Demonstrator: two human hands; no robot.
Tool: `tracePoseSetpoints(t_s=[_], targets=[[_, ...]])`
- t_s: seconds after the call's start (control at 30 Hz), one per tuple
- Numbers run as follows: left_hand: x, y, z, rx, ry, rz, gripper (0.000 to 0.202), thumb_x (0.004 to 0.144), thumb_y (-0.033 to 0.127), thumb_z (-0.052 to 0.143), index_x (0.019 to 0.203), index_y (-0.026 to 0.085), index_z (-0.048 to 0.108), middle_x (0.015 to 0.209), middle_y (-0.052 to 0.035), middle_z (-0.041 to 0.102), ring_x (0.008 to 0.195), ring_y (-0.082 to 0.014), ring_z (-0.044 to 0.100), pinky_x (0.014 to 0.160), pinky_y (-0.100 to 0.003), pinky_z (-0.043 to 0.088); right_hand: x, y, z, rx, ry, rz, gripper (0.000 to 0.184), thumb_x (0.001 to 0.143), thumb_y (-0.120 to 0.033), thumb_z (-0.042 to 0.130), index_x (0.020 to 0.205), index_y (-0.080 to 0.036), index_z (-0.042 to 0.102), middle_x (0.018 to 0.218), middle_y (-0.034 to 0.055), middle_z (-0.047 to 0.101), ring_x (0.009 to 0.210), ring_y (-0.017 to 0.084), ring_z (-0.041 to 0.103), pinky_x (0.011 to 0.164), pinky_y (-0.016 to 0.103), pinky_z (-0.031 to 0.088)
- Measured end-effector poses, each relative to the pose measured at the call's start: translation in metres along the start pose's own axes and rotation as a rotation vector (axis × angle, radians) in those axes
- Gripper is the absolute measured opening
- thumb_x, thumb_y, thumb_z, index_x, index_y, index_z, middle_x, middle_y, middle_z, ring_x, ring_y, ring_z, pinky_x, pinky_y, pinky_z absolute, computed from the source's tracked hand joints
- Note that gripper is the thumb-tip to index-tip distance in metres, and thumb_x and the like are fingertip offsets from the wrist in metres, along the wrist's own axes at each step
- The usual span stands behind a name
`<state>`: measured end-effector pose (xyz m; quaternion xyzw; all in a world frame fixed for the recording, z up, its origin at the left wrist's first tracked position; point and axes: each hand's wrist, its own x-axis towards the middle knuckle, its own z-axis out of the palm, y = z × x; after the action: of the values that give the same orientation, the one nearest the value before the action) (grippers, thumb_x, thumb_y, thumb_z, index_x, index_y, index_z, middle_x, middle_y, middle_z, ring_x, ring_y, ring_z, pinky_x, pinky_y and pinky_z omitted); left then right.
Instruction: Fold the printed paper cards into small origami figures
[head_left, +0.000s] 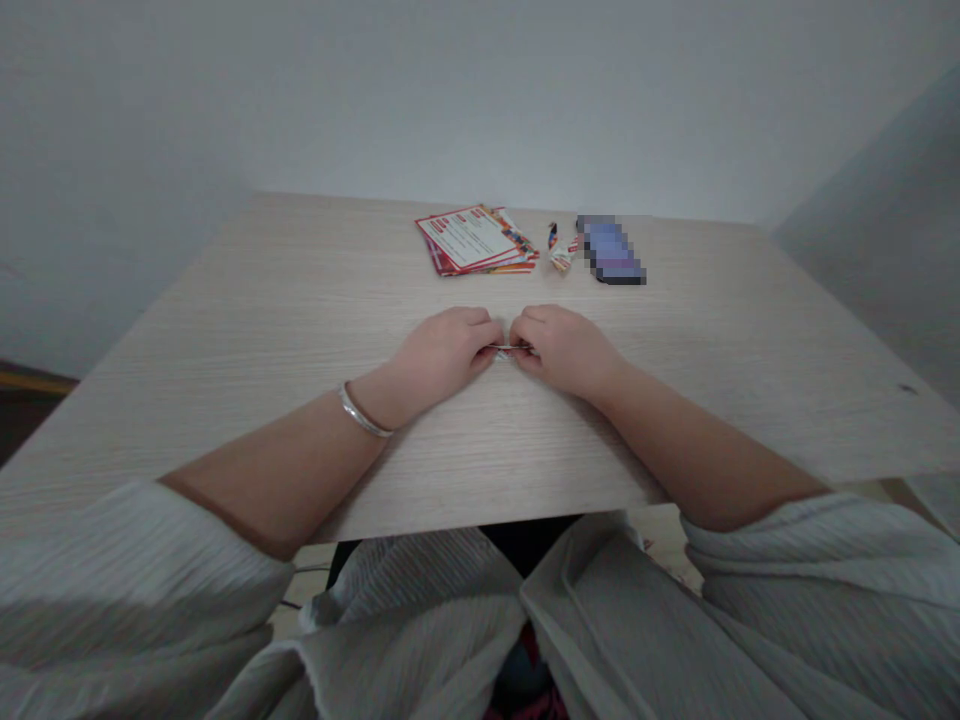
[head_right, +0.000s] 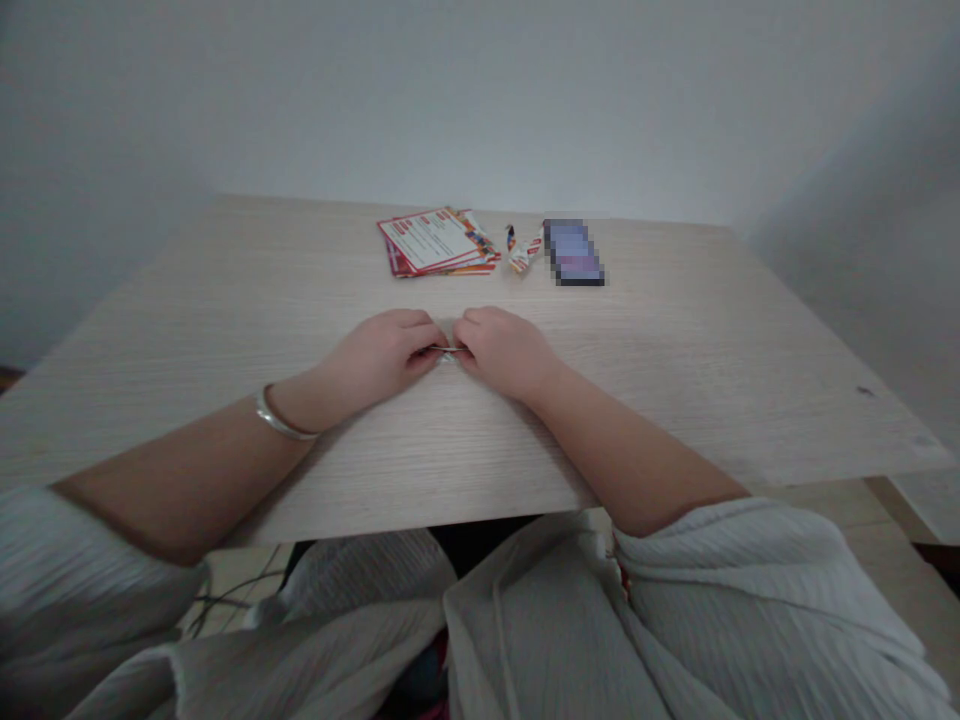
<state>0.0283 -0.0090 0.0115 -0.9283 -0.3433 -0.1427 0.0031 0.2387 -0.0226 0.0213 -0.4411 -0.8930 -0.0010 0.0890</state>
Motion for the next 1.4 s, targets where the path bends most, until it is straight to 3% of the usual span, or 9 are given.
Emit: tracePoseSetpoints(t_s=[0.17,0.5,0.7,0.87,0.97,1.1,1.23,1.4], targets=[[-0.003,-0.003,-0.002,-0.049,0.0,0.054,0.024,0.103,0.027,0.056,0.102,0.013,0.076,0.096,-0.0108,0.073,0.091,-0.024,0.068,0.087,-0.037,0.055,-0.001,0.002,-0.002,-0.077,-0.006,-0.023,0.02,0.102,-0.017,0.055,0.103,-0.014,0.075,0.103,0.0135,0.074,0.096,0.025,0.063,0.081,0.034,0.041],[-0.005,-0.002,-0.003,0.019,-0.021,0.079,0.027,0.104,0.024,0.055,0.105,0.015,0.08,0.097,-0.011,0.074,0.093,-0.0247,0.069,0.087,-0.038,0.055,-0.009,0.014,-0.015,-0.018,-0.101,-0.082,0.024,0.1,-0.018,0.058,0.1,-0.016,0.082,0.104,0.0116,0.078,0.096,0.024,0.067,0.082,0.034,0.043],[-0.005,-0.002,0.0,0.058,-0.024,0.089,0.031,0.105,0.025,0.051,0.103,0.015,0.08,0.096,-0.0116,0.072,0.092,-0.0243,0.067,0.086,-0.038,0.055,-0.009,0.015,-0.01,-0.026,-0.069,-0.029,0.025,0.102,-0.019,0.057,0.101,-0.017,0.082,0.107,0.0117,0.078,0.098,0.025,0.067,0.082,0.036,0.044],[-0.004,0.001,0.0,0.064,-0.035,0.138,0.041,0.109,0.028,0.042,0.126,0.013,0.076,0.1,-0.0141,0.071,0.094,-0.0261,0.064,0.09,-0.041,0.053,-0.004,0.023,-0.004,-0.043,0.01,0.023,0.023,0.101,-0.017,0.057,0.1,-0.015,0.08,0.105,0.0132,0.079,0.098,0.026,0.067,0.084,0.037,0.045],[-0.004,0.002,-0.001,0.087,-0.064,0.15,0.044,0.109,0.03,0.04,0.125,0.012,0.076,0.103,-0.016,0.071,0.095,-0.0274,0.064,0.09,-0.042,0.054,-0.003,0.029,-0.005,-0.028,0.0,0.025,0.021,0.1,-0.019,0.06,0.097,-0.015,0.08,0.104,0.0134,0.079,0.099,0.026,0.069,0.086,0.037,0.047],[-0.004,0.002,-0.001,0.059,-0.028,0.184,0.041,0.108,0.026,0.041,0.125,0.011,0.075,0.122,-0.018,0.074,0.112,-0.0289,0.066,0.104,-0.045,0.053,-0.007,0.036,-0.008,0.009,-0.029,0.011,0.021,0.099,-0.02,0.062,0.1,-0.016,0.083,0.109,0.0119,0.081,0.1,0.025,0.071,0.087,0.036,0.048],[-0.006,-0.001,0.002,0.012,-0.047,0.194,0.042,0.107,0.024,0.042,0.136,0.009,0.067,0.151,-0.0205,0.064,0.139,-0.0291,0.059,0.121,-0.047,0.044,-0.012,0.041,-0.01,-0.035,-0.01,0.074,0.024,0.1,-0.021,0.061,0.105,-0.017,0.084,0.115,0.0113,0.082,0.101,0.027,0.072,0.083,0.038,0.048],[-0.007,-0.005,0.001,-0.006,-0.136,0.162,0.044,0.107,0.028,0.046,0.142,0.008,0.062,0.157,-0.0215,0.058,0.144,-0.0326,0.057,0.124,-0.05,0.041,-0.013,0.044,-0.012,-0.114,-0.008,0.169,0.024,0.098,-0.02,0.061,0.101,-0.018,0.084,0.115,0.0121,0.082,0.105,0.03,0.072,0.08,0.039,0.049]])
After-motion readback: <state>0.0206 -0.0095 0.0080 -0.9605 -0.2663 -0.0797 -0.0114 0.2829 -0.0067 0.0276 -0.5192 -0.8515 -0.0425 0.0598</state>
